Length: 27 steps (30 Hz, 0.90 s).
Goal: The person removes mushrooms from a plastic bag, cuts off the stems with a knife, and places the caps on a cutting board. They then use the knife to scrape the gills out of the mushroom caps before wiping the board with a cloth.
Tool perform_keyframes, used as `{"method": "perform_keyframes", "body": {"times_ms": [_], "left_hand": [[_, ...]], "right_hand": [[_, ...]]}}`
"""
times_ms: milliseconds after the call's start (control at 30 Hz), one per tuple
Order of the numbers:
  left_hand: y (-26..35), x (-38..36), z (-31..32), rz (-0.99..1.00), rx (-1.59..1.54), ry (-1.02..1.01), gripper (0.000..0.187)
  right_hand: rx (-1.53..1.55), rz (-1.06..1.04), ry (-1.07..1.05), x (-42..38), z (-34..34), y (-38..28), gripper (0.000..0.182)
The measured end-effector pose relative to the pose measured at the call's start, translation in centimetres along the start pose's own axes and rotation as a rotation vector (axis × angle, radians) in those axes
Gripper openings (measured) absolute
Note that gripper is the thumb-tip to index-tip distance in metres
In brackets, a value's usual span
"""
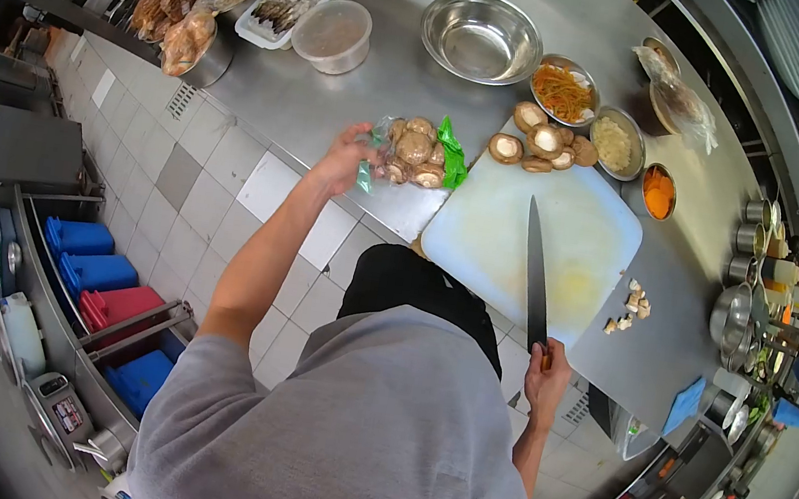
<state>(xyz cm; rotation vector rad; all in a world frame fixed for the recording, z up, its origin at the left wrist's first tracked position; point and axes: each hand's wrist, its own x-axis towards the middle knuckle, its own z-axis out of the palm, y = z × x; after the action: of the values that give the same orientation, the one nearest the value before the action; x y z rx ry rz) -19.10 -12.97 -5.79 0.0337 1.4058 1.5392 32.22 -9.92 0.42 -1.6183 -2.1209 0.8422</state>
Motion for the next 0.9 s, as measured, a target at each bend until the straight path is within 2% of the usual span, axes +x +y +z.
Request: {"method": "perform_keyframes", "body": {"times_ms": [67, 167, 267, 467, 567, 667, 767, 900], "left_hand": [[1.1, 0.7, -0.3, -0.091, -0.054, 0.026, 0.056], [0.8, 4.6, -3.1, -0.083, -0.002, -0.122, 0.029], [1.5, 5.4, -2.5, -0.091, 0.09, -0.1, 0.015], [5.5, 2.7, 0.4, 0.052, 0.474, 0.004, 0.013], [6.5, 1.4, 1.6, 0.227, 0.604, 0.033, 0.014], [6.7, 1.9, 1.1, 0.445, 0.742, -0.055, 0.017], [8.4, 1.4, 1.5, 0.56, 0.83, -0.07, 0.012], [10.6, -1.8, 4.0, 0.763, 1.056, 0.003, 0.012]], "right_hand": [[-0.009, 0.028, -0.043, 0.3, -0.4, -1.3, 0.016], [0.041, 0.01, -0.082, 1.5, 0.3, -2.4, 0.017], [0.115, -0.026, -0.122, 2.8, 1.3, -3.9, 0.017], [0.35, -0.098, -0.227, 5.2, 4.7, -7.4, 0.018], [0.437, -0.131, -0.276, 6.5, 6.3, -9.8, 0.02], [0.536, -0.174, -0.318, 7.6, 7.9, -11.9, 0.021], [0.601, -0.185, -0.364, 8.5, 9.2, -13.7, 0.021], [0.677, -0.161, -0.415, 9.7, 10.7, -16.1, 0.02]]}}
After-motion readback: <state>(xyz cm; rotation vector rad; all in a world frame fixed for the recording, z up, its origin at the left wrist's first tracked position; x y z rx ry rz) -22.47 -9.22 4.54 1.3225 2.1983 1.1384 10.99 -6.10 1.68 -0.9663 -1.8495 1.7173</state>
